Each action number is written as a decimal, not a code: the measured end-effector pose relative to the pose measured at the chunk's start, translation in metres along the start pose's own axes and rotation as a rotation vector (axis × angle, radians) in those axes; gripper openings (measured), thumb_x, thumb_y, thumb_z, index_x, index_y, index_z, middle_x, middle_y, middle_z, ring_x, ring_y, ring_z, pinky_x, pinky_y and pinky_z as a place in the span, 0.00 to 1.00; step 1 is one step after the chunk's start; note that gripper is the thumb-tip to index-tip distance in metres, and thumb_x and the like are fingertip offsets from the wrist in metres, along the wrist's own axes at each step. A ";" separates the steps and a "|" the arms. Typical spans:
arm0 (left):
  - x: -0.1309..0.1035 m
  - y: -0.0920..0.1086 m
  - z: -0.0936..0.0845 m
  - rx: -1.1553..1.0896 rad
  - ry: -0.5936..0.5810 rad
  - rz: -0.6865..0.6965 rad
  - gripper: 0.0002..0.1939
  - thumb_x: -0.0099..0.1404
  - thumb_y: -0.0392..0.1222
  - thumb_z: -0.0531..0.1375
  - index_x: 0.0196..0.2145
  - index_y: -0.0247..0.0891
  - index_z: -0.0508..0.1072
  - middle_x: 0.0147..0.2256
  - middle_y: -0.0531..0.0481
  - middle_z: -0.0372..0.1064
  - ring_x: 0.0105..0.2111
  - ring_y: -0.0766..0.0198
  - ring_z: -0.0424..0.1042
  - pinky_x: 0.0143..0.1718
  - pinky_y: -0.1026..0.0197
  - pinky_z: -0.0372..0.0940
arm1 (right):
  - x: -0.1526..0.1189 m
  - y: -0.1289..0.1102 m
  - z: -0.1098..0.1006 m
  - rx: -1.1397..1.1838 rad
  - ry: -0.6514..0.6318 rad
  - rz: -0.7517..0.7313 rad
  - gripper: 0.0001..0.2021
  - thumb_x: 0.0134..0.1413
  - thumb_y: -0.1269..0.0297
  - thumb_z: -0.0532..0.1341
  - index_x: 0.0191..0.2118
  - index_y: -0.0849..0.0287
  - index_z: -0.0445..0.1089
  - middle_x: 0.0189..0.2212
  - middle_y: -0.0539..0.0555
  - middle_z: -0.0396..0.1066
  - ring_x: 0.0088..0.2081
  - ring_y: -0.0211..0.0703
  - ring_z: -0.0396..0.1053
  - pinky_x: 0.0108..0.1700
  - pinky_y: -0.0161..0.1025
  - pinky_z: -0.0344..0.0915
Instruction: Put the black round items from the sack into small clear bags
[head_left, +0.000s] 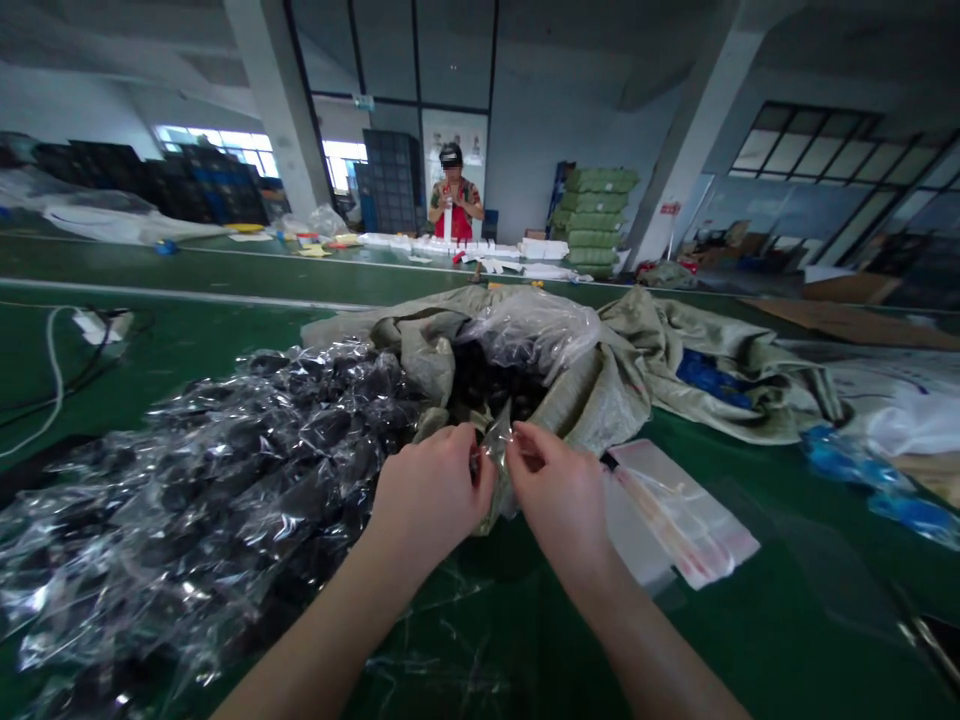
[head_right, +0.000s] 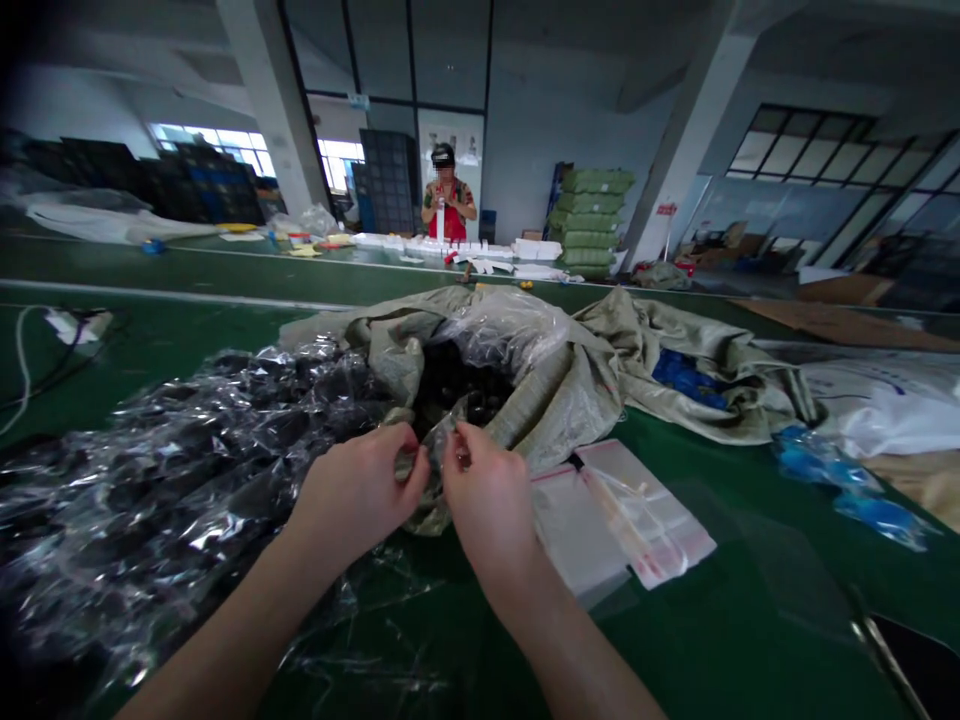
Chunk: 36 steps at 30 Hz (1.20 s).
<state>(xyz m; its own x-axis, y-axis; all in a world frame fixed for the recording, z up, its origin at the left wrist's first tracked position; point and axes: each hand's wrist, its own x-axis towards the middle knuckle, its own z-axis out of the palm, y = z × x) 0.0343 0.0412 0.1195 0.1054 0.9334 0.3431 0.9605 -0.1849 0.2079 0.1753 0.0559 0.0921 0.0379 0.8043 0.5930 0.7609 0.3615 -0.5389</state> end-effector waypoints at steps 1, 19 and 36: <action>-0.001 0.001 -0.001 0.000 -0.010 0.003 0.12 0.66 0.46 0.51 0.31 0.40 0.70 0.32 0.47 0.75 0.30 0.57 0.75 0.27 0.61 0.59 | -0.001 -0.002 -0.002 -0.039 0.009 -0.023 0.08 0.57 0.67 0.60 0.40 0.57 0.76 0.32 0.57 0.80 0.32 0.49 0.78 0.34 0.40 0.71; 0.001 0.000 0.003 0.072 -0.148 -0.031 0.16 0.65 0.46 0.50 0.25 0.39 0.72 0.28 0.46 0.75 0.25 0.56 0.74 0.24 0.60 0.56 | 0.002 0.004 0.005 0.027 -0.116 0.019 0.08 0.54 0.71 0.61 0.42 0.59 0.71 0.33 0.54 0.75 0.32 0.44 0.72 0.35 0.40 0.67; -0.007 0.001 -0.003 0.165 -0.264 -0.012 0.25 0.69 0.45 0.45 0.23 0.40 0.76 0.25 0.42 0.75 0.25 0.50 0.75 0.25 0.56 0.62 | 0.000 0.002 -0.002 -0.014 -0.152 -0.014 0.18 0.48 0.78 0.55 0.45 0.59 0.69 0.40 0.58 0.72 0.39 0.48 0.71 0.40 0.44 0.67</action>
<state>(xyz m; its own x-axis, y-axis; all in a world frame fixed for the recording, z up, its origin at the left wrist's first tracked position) 0.0342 0.0340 0.1201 0.1360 0.9868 0.0875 0.9887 -0.1408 0.0515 0.1779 0.0552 0.0923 -0.0705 0.8619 0.5021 0.7693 0.3674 -0.5227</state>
